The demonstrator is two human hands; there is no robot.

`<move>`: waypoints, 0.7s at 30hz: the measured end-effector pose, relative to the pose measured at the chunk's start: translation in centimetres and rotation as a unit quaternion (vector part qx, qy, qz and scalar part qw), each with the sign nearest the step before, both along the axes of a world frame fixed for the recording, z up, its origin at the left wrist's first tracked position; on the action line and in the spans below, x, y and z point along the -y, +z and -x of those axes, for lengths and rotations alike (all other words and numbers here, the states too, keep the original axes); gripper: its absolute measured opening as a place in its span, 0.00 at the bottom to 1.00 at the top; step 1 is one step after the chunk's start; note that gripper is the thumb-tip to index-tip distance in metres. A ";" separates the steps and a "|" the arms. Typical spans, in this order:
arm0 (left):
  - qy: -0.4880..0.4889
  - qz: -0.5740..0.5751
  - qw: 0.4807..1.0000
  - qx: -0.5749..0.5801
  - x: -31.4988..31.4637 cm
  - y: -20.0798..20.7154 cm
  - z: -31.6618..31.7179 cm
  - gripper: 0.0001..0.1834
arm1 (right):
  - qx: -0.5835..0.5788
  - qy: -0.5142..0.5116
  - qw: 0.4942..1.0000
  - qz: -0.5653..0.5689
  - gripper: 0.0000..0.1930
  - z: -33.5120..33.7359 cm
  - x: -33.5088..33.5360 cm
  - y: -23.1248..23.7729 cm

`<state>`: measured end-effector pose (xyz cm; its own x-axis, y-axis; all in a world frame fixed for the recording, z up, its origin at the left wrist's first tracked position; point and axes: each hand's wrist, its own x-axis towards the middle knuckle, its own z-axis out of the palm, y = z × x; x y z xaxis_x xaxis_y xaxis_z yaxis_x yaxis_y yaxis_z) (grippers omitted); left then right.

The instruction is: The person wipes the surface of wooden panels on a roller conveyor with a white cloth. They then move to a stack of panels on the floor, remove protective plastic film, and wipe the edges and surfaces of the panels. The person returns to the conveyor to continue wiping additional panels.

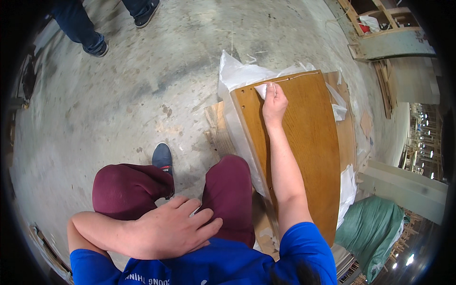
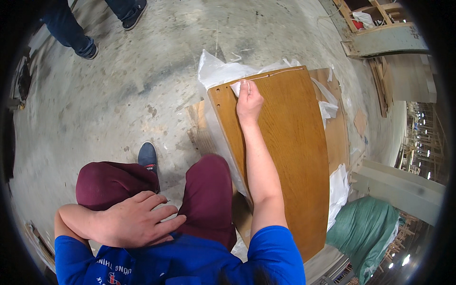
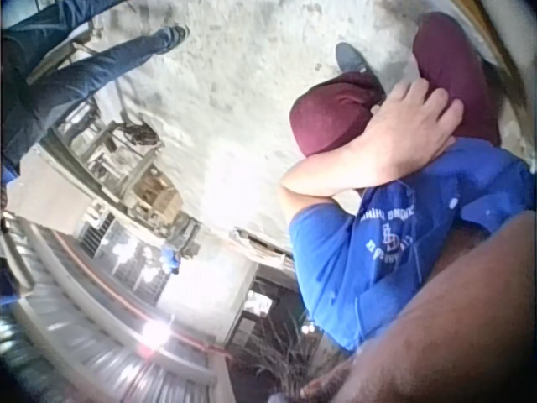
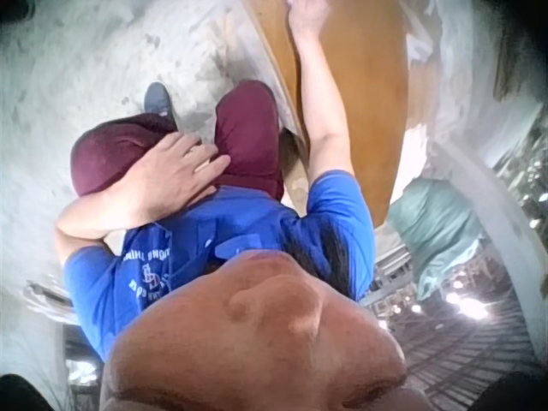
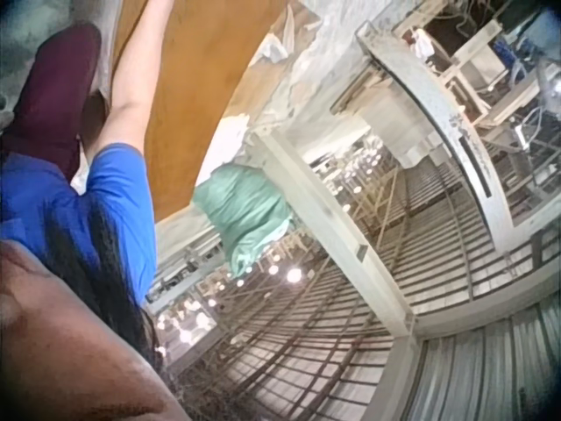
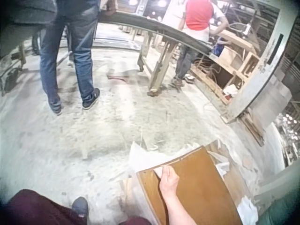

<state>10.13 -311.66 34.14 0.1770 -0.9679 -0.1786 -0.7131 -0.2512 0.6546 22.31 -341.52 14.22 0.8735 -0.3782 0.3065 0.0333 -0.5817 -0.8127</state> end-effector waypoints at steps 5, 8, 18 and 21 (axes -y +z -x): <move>-0.006 -0.004 1.000 0.000 -0.1 0.1 0.1 0.21 | -0.006 0.032 0.999 0.022 0.14 0.7 -1.6 -0.2; -0.008 -0.004 1.000 0.003 -0.1 0.0 0.3 0.22 | -0.002 0.042 0.999 0.033 0.13 0.8 -1.8 -0.2; -0.005 -0.018 1.000 0.003 0.2 0.2 0.5 0.22 | -0.013 0.065 0.997 0.040 0.14 0.6 -1.7 0.0; -0.001 -0.012 1.000 0.007 0.3 0.1 0.6 0.23 | -0.036 0.071 0.997 0.016 0.14 1.1 -1.7 0.1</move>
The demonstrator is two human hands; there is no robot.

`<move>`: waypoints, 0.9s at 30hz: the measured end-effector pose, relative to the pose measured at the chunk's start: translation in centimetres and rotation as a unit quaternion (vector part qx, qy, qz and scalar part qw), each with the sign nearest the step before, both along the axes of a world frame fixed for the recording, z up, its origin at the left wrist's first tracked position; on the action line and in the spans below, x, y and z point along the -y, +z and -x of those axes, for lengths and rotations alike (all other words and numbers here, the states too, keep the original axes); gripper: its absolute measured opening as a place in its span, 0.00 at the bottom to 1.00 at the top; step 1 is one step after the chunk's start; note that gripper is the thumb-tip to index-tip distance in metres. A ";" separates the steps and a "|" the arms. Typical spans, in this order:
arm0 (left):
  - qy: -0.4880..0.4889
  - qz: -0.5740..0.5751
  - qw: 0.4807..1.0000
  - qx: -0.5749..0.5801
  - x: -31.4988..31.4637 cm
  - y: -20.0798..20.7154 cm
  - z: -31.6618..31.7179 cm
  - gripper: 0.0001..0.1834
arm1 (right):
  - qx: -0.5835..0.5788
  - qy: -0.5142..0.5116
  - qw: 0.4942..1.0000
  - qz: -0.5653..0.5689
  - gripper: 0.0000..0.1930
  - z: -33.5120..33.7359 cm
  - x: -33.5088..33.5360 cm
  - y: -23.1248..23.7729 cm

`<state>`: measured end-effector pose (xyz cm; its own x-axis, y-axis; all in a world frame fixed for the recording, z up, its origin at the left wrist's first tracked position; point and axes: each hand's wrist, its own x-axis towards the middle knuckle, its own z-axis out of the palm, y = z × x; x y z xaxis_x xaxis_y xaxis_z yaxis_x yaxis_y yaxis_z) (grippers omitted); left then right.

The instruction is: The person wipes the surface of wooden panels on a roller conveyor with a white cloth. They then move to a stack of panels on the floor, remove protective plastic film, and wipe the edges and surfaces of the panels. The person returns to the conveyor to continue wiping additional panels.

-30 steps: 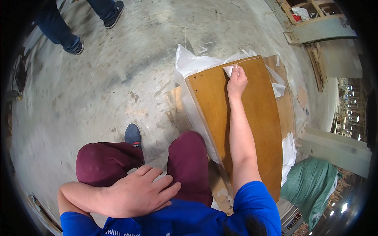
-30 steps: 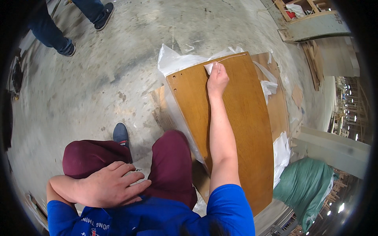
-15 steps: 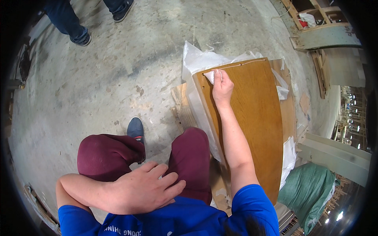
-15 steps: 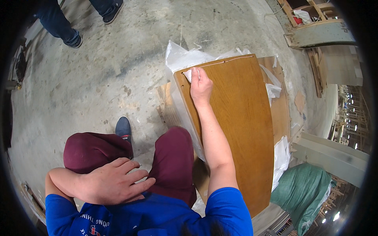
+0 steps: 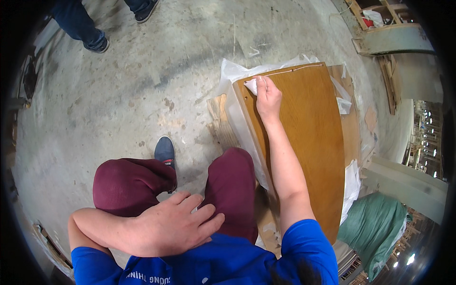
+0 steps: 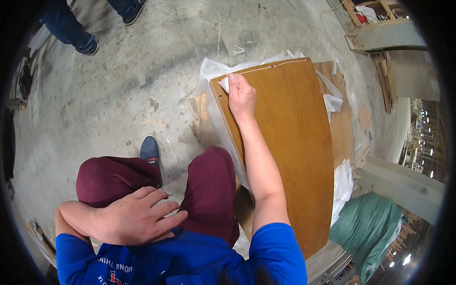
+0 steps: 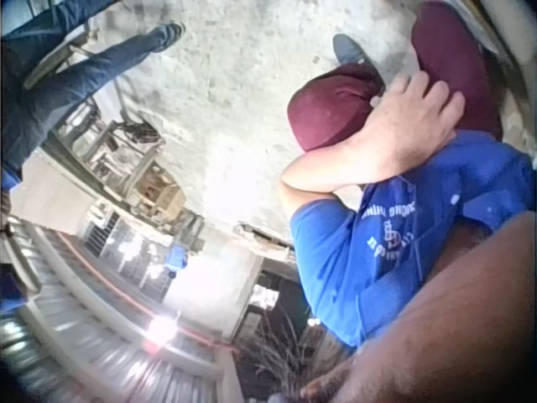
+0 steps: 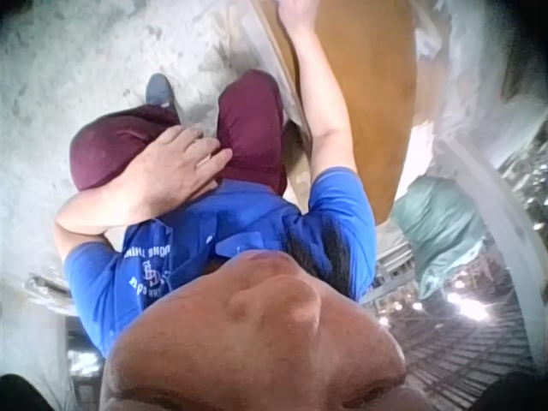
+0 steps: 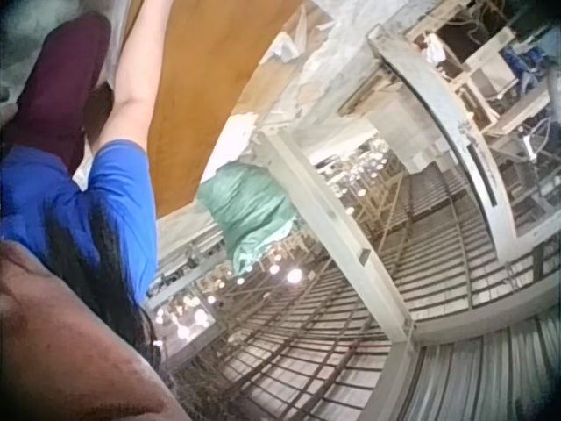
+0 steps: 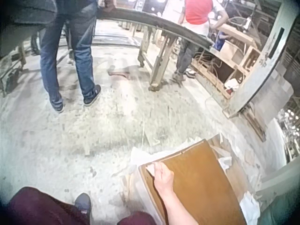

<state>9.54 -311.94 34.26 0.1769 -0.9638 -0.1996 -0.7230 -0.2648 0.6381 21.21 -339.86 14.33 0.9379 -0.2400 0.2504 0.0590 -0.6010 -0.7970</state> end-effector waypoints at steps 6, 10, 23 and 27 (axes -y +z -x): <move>0.016 0.012 1.000 0.017 0.2 -0.3 0.2 0.23 | -0.020 -0.005 1.000 -0.003 0.14 2.8 0.1 0.0; 0.021 0.022 0.999 0.025 0.3 -0.4 0.3 0.23 | -0.009 -0.004 1.000 0.004 0.14 3.6 0.4 0.2; 0.030 -0.052 0.998 0.010 2.4 -0.3 -0.2 0.25 | -0.009 -0.022 0.999 0.025 0.14 5.9 1.4 -0.2; 0.022 -0.068 0.997 0.031 3.2 -0.7 -0.3 0.23 | -0.036 -0.038 0.999 0.006 0.14 8.9 2.2 0.1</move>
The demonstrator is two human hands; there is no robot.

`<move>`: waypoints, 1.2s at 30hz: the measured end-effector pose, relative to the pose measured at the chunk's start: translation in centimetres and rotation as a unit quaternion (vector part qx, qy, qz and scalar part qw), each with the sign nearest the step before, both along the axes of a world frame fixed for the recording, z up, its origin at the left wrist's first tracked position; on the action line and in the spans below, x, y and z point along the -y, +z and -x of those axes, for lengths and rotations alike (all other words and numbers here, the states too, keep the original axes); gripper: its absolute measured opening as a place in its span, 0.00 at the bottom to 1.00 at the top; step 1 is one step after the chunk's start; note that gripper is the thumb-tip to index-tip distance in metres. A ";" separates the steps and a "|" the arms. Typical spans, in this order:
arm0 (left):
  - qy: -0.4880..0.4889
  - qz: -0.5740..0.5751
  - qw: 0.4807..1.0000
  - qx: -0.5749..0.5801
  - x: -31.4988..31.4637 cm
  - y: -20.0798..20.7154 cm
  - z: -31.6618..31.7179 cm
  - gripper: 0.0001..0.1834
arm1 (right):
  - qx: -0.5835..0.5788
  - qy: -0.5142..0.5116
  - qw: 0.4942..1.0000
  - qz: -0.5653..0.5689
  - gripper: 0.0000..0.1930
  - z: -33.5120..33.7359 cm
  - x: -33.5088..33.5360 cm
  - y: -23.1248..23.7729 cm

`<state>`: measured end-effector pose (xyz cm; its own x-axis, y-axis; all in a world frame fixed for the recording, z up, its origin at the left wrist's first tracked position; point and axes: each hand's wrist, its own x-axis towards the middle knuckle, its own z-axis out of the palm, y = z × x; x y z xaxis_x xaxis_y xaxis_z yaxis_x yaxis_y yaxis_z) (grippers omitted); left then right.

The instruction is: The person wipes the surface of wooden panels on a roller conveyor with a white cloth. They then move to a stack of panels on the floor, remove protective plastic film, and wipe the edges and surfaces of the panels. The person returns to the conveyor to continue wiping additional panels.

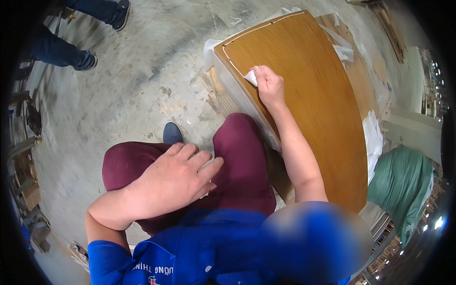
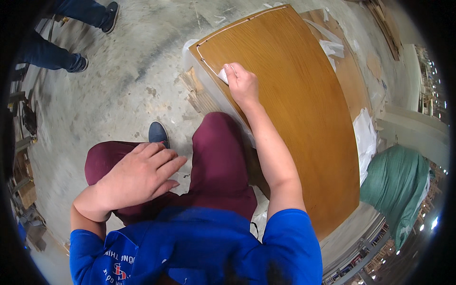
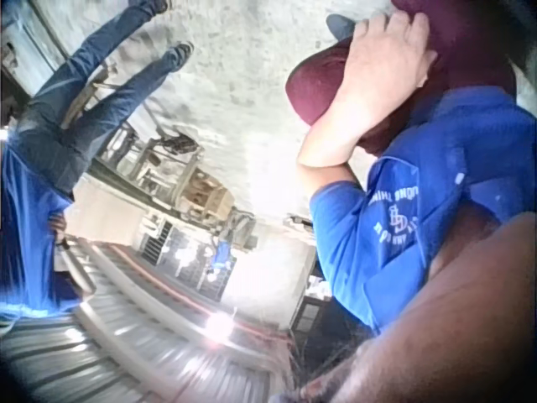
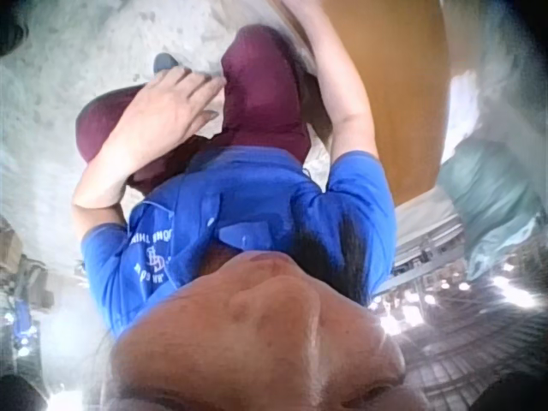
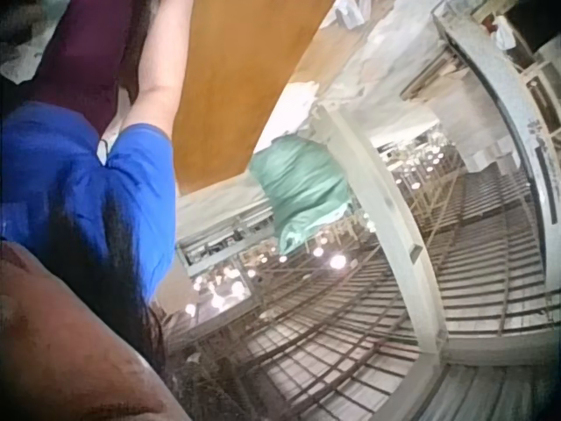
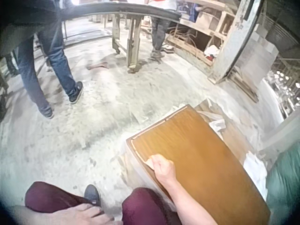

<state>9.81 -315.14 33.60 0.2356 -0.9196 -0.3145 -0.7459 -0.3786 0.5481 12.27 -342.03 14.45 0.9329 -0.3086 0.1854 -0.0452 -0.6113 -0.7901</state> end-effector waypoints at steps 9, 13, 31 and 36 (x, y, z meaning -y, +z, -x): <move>-0.001 -0.005 1.000 0.023 1.5 -2.6 -0.9 0.21 | -0.012 -0.044 0.999 -0.021 0.13 8.8 1.7 1.4; 0.002 -0.021 1.000 0.022 2.2 -3.7 -1.6 0.21 | -0.033 -0.074 0.997 -0.016 0.14 12.9 2.5 1.5; -0.020 -0.084 0.996 -0.001 8.0 -8.0 -3.5 0.21 | -0.027 -0.179 0.983 -0.037 0.13 21.3 3.0 1.6; -0.022 -0.060 0.998 -0.007 9.1 -9.0 -3.6 0.19 | -0.002 -0.205 0.979 -0.005 0.11 22.8 2.9 1.1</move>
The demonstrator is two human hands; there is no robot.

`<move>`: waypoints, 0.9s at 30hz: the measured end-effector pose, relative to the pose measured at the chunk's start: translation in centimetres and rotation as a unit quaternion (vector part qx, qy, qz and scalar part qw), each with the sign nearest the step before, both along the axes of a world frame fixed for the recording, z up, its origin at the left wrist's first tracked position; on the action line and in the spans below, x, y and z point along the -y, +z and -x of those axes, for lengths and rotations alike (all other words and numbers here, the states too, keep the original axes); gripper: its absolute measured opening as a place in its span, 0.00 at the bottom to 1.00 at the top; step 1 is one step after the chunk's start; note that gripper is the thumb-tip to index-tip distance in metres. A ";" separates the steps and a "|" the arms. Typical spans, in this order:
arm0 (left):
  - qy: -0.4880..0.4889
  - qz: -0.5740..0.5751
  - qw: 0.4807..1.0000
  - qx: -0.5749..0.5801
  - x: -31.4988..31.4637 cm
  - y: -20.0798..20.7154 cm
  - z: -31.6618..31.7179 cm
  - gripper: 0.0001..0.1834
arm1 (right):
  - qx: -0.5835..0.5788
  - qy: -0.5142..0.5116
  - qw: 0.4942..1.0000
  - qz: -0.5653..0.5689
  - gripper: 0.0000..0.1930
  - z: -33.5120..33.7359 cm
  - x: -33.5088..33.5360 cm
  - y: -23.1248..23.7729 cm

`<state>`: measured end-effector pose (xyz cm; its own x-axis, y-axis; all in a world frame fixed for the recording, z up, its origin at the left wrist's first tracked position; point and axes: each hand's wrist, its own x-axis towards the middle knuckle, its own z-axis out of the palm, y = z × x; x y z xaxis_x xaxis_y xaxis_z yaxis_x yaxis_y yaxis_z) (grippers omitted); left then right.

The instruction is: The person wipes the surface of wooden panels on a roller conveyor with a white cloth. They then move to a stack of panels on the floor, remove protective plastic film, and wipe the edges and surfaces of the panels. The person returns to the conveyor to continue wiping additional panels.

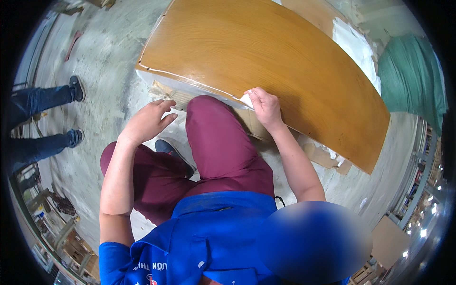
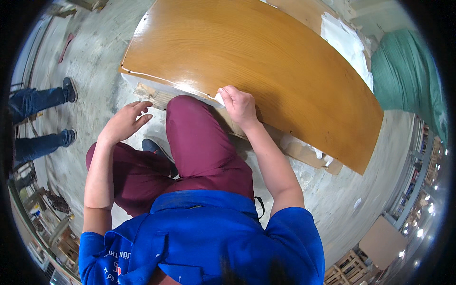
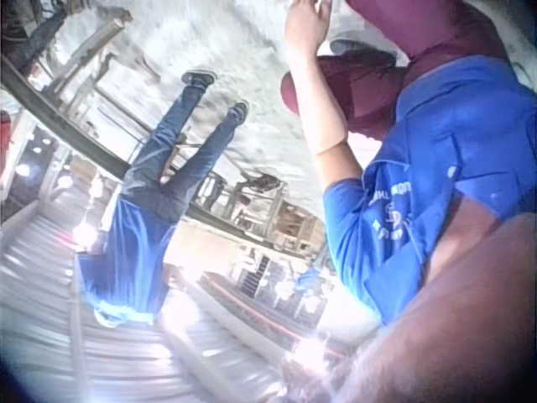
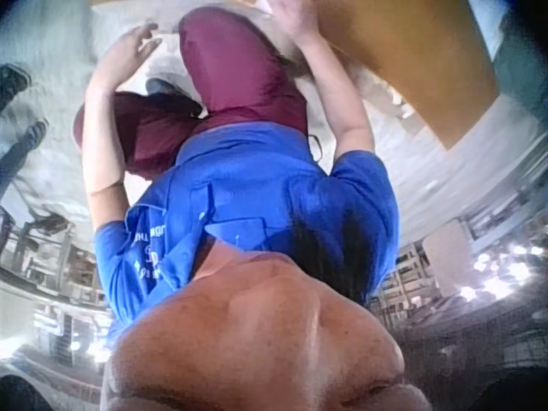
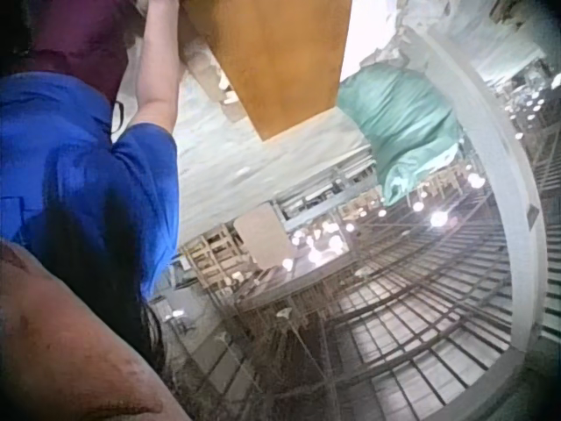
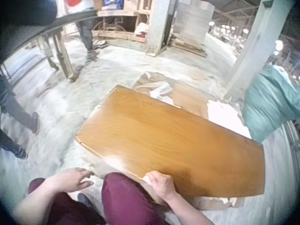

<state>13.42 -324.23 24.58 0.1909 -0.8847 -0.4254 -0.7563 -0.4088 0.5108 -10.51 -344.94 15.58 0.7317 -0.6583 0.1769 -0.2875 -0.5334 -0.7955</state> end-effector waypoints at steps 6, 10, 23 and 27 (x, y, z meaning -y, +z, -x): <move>-0.033 0.081 0.996 -0.006 2.6 -0.3 1.0 0.12 | 0.009 -0.068 0.997 -0.027 0.11 4.6 0.7 0.6; -0.056 0.140 0.988 0.029 4.1 -1.1 1.4 0.09 | -0.011 -0.115 0.992 -0.043 0.11 9.0 1.2 1.0; -0.231 0.223 0.934 0.155 14.1 -2.8 9.8 0.33 | -0.031 -0.302 0.953 -0.009 0.14 21.0 1.7 1.7; -0.257 0.185 0.928 0.197 15.3 -4.2 11.5 0.42 | -0.032 -0.306 0.951 -0.024 0.14 21.3 1.7 1.3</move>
